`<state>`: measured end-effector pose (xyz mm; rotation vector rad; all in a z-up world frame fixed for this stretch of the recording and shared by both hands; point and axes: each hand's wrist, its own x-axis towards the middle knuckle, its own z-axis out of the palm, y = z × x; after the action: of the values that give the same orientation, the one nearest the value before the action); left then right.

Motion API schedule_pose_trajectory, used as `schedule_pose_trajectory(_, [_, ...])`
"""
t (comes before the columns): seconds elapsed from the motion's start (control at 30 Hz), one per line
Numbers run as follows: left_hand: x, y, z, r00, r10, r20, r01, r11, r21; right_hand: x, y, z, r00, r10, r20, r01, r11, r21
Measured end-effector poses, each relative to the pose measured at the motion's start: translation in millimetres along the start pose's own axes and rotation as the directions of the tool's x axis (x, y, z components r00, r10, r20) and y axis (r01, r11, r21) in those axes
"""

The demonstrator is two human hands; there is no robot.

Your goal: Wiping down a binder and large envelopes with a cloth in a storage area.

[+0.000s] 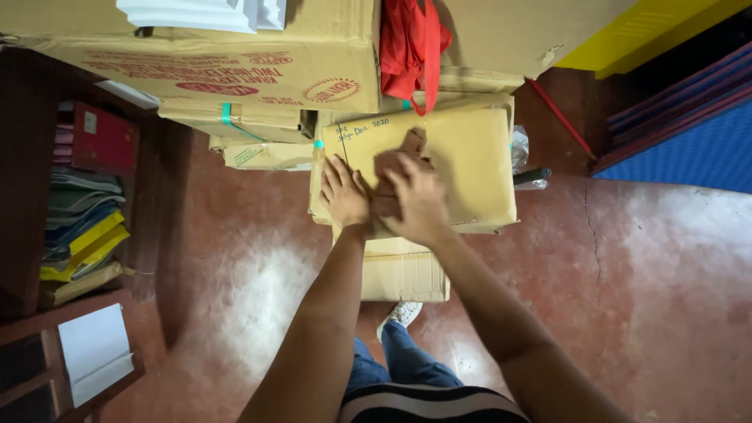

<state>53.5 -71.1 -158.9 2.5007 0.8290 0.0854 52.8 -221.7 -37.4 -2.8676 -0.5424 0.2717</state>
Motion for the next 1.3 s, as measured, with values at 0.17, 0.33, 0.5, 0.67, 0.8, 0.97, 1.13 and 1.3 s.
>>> schedule_pose_trajectory(0.17, [8,-22,28,0.987,0.139,-0.083,-0.134,0.989,0.066,25,6,40,0.95,-0.254,0.18,0.276,0.955,-0.112])
schedule_pose_trajectory(0.33, [1,-18,27,0.986,0.16,-0.042,-0.154,0.982,0.111,30,136,24,0.945,-0.074,-0.318,-0.029,0.951,-0.307])
schedule_pose_trajectory(0.5, [4,-19,37,0.985,0.157,-0.065,-0.148,0.98,0.131,51,128,33,0.837,0.095,-0.538,-0.281,0.919,-0.275])
schedule_pose_trajectory(0.67, [12,-37,50,0.986,0.166,-0.02,-0.164,0.984,0.064,51,-1,74,0.961,-0.085,-0.262,0.091,0.996,0.013])
schedule_pose_trajectory(0.8, [6,-35,37,0.983,0.178,-0.054,-0.179,0.983,-0.031,21,1,109,0.904,-0.164,-0.396,0.222,0.969,0.105])
schedule_pose_trajectory(0.97, [2,-18,33,0.98,0.126,-0.153,-0.111,0.989,0.101,-30,95,62,0.868,-0.024,-0.497,0.043,0.999,0.026])
schedule_pose_trajectory(1.13, [1,-17,34,0.978,0.146,-0.15,-0.127,0.983,0.13,51,160,75,0.696,0.301,-0.652,-0.425,0.904,-0.036])
schedule_pose_trajectory(1.3, [-4,-3,14,0.972,0.156,-0.174,-0.13,0.98,0.151,113,61,71,0.74,0.542,-0.399,-0.644,0.742,-0.186])
